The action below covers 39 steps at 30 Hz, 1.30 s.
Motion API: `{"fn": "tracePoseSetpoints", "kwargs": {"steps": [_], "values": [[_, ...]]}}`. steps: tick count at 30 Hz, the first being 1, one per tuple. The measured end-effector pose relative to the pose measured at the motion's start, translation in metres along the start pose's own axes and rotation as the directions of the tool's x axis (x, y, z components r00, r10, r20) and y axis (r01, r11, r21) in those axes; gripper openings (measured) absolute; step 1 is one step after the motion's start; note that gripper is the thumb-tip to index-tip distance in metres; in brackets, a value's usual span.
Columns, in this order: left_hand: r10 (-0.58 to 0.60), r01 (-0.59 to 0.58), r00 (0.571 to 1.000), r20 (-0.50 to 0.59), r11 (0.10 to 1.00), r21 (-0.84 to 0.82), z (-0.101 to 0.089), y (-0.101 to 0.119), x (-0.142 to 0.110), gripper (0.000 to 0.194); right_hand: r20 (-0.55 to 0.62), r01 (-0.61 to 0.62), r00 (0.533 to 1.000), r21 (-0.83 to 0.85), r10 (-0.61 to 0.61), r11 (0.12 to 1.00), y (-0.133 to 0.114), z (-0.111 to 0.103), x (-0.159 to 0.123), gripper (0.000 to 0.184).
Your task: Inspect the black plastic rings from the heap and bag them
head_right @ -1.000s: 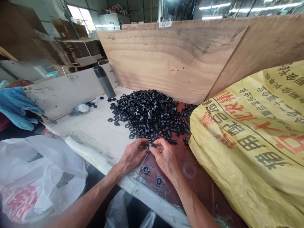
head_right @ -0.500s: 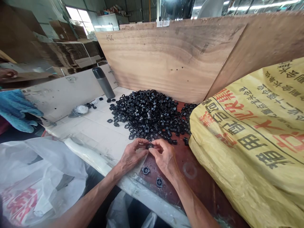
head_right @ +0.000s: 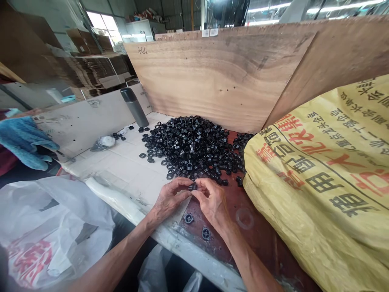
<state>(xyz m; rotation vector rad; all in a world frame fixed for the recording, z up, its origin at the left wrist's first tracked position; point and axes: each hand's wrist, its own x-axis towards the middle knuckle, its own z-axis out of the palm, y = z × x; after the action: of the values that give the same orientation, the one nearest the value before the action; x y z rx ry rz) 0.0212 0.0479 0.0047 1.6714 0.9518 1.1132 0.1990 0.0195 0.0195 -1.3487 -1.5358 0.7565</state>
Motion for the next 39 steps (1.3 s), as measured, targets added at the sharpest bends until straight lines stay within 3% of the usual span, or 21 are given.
{"fn": "tracePoseSetpoints", "kwargs": {"steps": [3, 7, 15, 19, 24, 27, 31, 39], "values": [[-0.023, 0.024, 1.0, 0.01, 0.999, -0.048, 0.001, -0.001, -0.001, 0.021, -0.015, 0.073, 0.997, -0.073, -0.074, 0.995, 0.003, 0.002, -0.001, 0.028], [-0.02, 0.022, 0.999, 0.031, 0.997, -0.073, 0.002, -0.003, -0.002, 0.021, 0.021, 0.195, 0.981, -0.17, -0.195, 0.966, 0.002, 0.002, -0.002, 0.015], [0.011, -0.006, 0.998, 0.061, 0.997, -0.072, 0.0, 0.003, -0.001, 0.021, 0.123, 0.275, 0.96, -0.232, -0.253, 0.933, 0.007, -0.004, -0.002, 0.019], [0.023, -0.017, 0.996, 0.088, 0.998, -0.068, 0.0, 0.005, -0.002, 0.021, 0.083, 0.239, 0.971, -0.339, -0.224, 0.91, 0.01, -0.002, -0.002, 0.04], [-0.018, 0.022, 0.999, 0.041, 0.995, -0.098, 0.001, 0.001, -0.002, 0.022, 0.067, 0.166, 0.986, -0.205, -0.155, 0.965, -0.005, -0.003, -0.003, 0.027], [-0.019, 0.022, 0.999, 0.036, 0.996, -0.089, 0.0, -0.002, -0.001, 0.022, 0.067, 0.143, 0.989, -0.218, -0.131, 0.965, -0.009, -0.004, -0.004, 0.037], [-0.011, 0.012, 1.0, 0.022, 0.999, -0.052, -0.001, -0.003, -0.001, 0.022, 0.088, 0.126, 0.99, -0.154, -0.114, 0.98, -0.006, -0.004, -0.003, 0.022], [-0.028, 0.029, 0.999, 0.036, 0.999, -0.028, -0.001, -0.001, -0.003, 0.022, 0.074, 0.125, 0.99, -0.121, -0.117, 0.985, -0.005, -0.003, -0.001, 0.011]]}}
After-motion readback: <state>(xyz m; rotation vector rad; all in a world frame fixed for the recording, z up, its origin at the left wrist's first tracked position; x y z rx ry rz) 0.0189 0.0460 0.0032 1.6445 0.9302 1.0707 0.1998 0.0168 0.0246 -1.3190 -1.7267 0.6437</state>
